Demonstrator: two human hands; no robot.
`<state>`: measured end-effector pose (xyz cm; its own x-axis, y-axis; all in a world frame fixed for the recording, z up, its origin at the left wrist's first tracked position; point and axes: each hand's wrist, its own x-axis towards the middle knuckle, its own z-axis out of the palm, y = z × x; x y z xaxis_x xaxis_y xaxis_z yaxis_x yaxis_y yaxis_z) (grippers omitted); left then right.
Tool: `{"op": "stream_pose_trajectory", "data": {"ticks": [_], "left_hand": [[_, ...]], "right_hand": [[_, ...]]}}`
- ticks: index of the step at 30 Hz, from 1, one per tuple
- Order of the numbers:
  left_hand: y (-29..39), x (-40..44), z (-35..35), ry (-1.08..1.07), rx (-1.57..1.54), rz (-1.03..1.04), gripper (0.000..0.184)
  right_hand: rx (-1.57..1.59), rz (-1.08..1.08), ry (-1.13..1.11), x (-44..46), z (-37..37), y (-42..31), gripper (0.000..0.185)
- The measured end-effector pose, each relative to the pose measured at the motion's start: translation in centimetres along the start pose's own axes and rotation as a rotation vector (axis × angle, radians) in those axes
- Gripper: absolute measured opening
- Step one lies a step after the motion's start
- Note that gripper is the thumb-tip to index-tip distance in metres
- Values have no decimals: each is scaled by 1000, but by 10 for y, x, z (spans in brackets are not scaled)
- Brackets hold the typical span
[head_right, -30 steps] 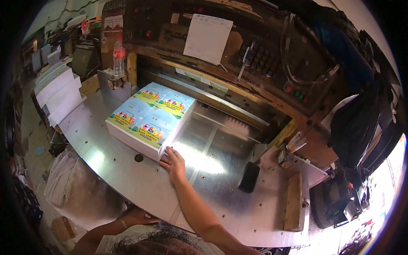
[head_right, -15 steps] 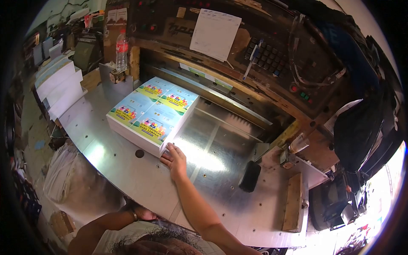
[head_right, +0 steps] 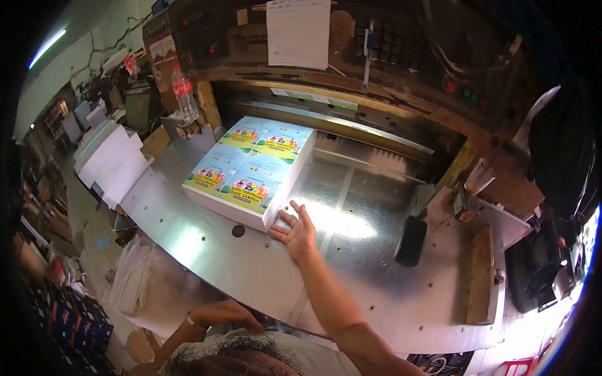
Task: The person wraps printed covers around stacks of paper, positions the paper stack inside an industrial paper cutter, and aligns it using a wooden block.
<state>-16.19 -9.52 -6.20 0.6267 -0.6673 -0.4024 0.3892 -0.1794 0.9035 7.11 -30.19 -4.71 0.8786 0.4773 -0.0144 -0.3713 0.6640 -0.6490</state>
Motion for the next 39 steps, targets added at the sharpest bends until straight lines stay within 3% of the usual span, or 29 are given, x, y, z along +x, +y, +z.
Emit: {"op": "stream_pose_trajectory", "data": {"ticks": [2,5,11,17,21,26,29,33,39], "left_hand": [[21,-5,0,34,-146,261,67],[49,27,-4,413,-505,498,75],[57,92,-58,468,-1016,546,91],[77,123,-71,645,-1088,719,88],[67,124,-78,621,-1123,769,88],[69,122,-78,593,-1117,775,93],[79,125,-81,838,-1116,740,97],[87,104,-121,1134,-1152,849,99],[89,89,-136,1261,-938,789,95]], "right_hand": [[36,-1,34,5,-4,1,91],[61,-19,73,5,-6,7,92],[62,-44,81,2,-5,5,97],[45,-46,128,3,-1,6,98],[30,-37,91,22,-10,18,96],[-39,-96,117,14,-2,14,107],[24,-21,123,14,-4,9,109],[56,-51,36,15,-12,11,101],[-52,-119,90,10,-1,9,89]]}}
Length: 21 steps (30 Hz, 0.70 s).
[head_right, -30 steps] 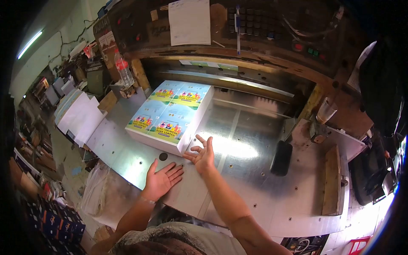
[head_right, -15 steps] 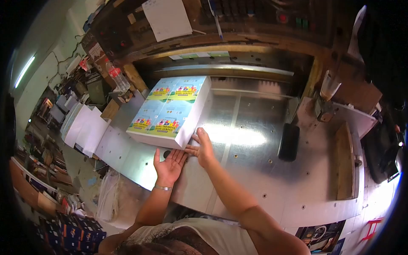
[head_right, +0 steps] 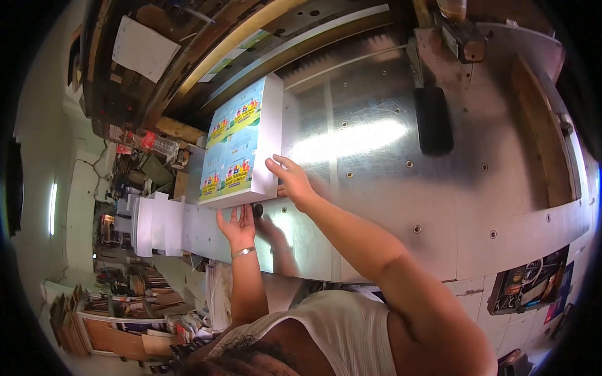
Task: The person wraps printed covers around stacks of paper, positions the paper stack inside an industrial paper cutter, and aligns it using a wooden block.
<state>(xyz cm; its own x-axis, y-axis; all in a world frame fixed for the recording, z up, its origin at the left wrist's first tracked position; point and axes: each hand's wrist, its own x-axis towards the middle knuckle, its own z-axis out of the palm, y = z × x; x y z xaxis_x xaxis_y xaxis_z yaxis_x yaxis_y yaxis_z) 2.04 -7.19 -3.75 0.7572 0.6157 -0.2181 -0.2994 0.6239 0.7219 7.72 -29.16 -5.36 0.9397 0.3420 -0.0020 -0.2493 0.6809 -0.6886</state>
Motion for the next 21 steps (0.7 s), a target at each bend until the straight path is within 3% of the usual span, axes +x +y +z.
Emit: {"op": "stream_pose_trajectory", "data": {"ticks": [4,7,14,21], "left_hand": [[-4,-2,14,52,65,5,96],[3,-4,16,61,109,-45,96],[3,-4,22,102,195,-45,96],[2,-15,39,132,110,-54,98]], "right_hand": [[-53,12,-17,3,-5,0,85],[-261,-142,35,9,-3,10,81],[-361,-195,80,10,-2,20,81],[-424,-203,150,9,5,16,82]]}}
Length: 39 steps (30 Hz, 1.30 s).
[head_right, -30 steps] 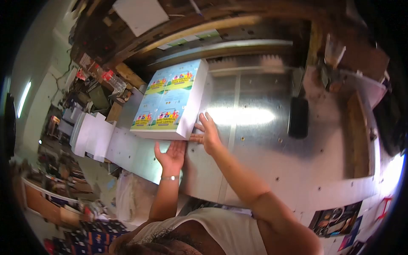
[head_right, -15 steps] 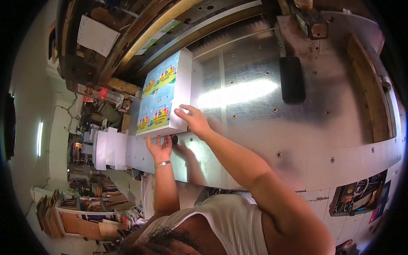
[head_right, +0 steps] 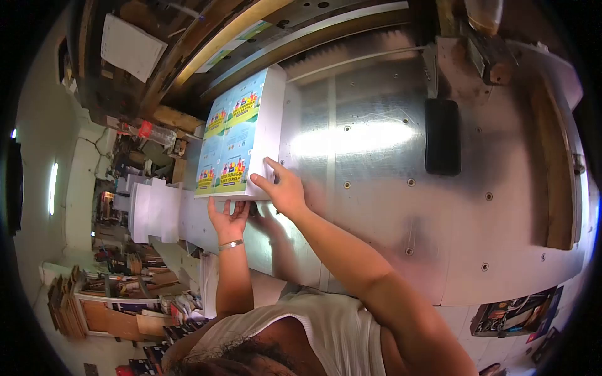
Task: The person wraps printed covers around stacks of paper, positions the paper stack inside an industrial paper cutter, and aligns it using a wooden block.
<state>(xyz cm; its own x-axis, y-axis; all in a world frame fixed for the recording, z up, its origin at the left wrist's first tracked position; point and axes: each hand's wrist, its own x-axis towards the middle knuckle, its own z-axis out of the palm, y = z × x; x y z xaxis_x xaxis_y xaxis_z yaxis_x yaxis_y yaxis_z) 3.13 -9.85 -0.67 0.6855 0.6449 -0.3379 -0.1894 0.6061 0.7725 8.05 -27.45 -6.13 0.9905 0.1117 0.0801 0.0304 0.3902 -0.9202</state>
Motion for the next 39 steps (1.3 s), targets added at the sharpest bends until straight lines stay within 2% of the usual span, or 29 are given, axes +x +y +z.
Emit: {"op": "stream_pose_trajectory", "data": {"ticks": [4,9,10,13,14,17,18,21,22,25,27,28,31,39], "left_hand": [[3,9,-10,-59,-65,-39,101],[5,14,-15,-80,-124,-66,98],[7,11,-12,-58,-149,-99,91],[12,7,-10,-202,-86,-92,77],[11,12,-11,-224,-76,-126,65],[19,13,-8,-237,-47,-128,58],[21,13,-8,-242,-55,-138,60],[28,7,-2,-101,-41,-182,91],[34,3,0,-73,-22,-215,96],[25,8,-1,-74,-59,-143,76],[19,15,-4,-99,-81,-113,86],[17,17,-5,-110,-84,-98,91],[17,14,-2,-23,-26,-150,89],[16,17,3,-34,-107,-138,87]], "right_hand": [[-36,-14,-36,-5,2,0,81],[127,27,-132,-9,5,-2,76],[178,29,-151,-8,5,-1,75],[174,80,-163,-13,16,-9,75],[186,127,-132,-17,24,-18,76],[140,191,-32,-18,43,-29,75],[59,203,-8,-16,47,-29,71],[-53,235,14,-19,64,-47,73],[-52,246,8,-19,68,-51,73],[-41,256,-25,-16,64,-53,71],[-33,256,-65,-15,63,-51,70],[-38,259,-13,-16,68,-52,70],[-35,270,-58,-13,61,-50,69],[-14,278,-50,-3,58,-46,69]]}}
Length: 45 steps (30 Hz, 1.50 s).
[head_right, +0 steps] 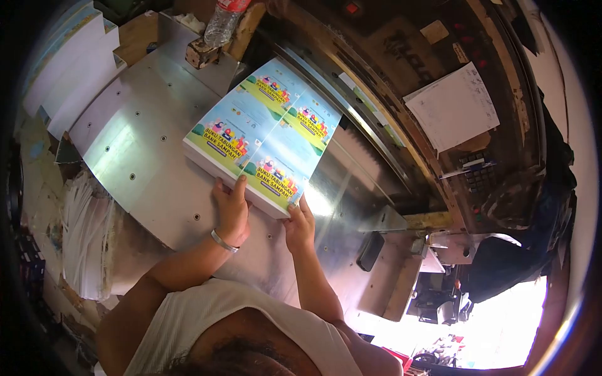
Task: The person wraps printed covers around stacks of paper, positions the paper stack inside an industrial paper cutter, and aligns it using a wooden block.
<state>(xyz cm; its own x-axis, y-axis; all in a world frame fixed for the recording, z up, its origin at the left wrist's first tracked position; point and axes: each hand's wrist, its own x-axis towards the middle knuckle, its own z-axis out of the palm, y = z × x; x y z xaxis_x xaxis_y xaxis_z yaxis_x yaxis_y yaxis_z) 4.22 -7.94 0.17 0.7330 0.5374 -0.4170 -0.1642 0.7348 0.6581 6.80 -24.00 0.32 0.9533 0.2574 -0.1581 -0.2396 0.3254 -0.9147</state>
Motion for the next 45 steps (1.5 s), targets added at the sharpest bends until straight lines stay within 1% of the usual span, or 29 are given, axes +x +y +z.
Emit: {"op": "stream_pose_trajectory", "data": {"ticks": [1,3,5,10,13,17,20,23,25,26,29,32,35,38,39,42,43,45], "left_hand": [[0,3,1,9,9,1,86],[-11,15,0,-36,17,31,96],[-21,25,0,-53,21,38,101],[-20,41,6,-71,-7,30,102],[-17,44,10,-28,4,11,100],[0,31,14,-62,-4,-25,92],[8,17,12,-70,4,-45,85],[9,15,12,-58,47,-48,78],[6,16,12,-50,70,-40,72],[5,16,12,-54,35,-35,69],[5,13,10,-61,-57,-47,57],[6,7,17,-28,-110,-47,59],[2,15,9,-110,9,-46,61],[4,8,16,-134,45,38,60],[3,11,15,-143,41,38,55],[10,14,11,-162,-200,-41,54],[16,9,11,-128,-178,-82,55],[14,12,12,-98,-231,-110,56]], "right_hand": [[-12,2,-2,2,-1,-1,69],[-29,12,-2,6,0,-5,69],[-34,21,6,11,4,-9,69],[-40,14,13,26,2,-8,69],[-44,28,36,29,0,-7,69],[-23,49,31,28,-1,-8,71],[-21,47,-21,24,-9,-4,74],[48,-1,-110,20,-9,-3,76],[105,40,-113,21,-15,-5,78],[134,58,-115,23,-18,-5,79],[150,-8,-200,23,-21,-2,82],[180,-15,-219,22,-18,-3,94],[-62,-103,-206,25,-17,6,107],[-224,-92,-145,18,8,-1,113],[-293,-140,-69,19,12,4,85],[-334,-167,85,29,11,19,80],[-355,-158,129,26,15,18,75],[-355,-154,131,26,19,15,74]]}}
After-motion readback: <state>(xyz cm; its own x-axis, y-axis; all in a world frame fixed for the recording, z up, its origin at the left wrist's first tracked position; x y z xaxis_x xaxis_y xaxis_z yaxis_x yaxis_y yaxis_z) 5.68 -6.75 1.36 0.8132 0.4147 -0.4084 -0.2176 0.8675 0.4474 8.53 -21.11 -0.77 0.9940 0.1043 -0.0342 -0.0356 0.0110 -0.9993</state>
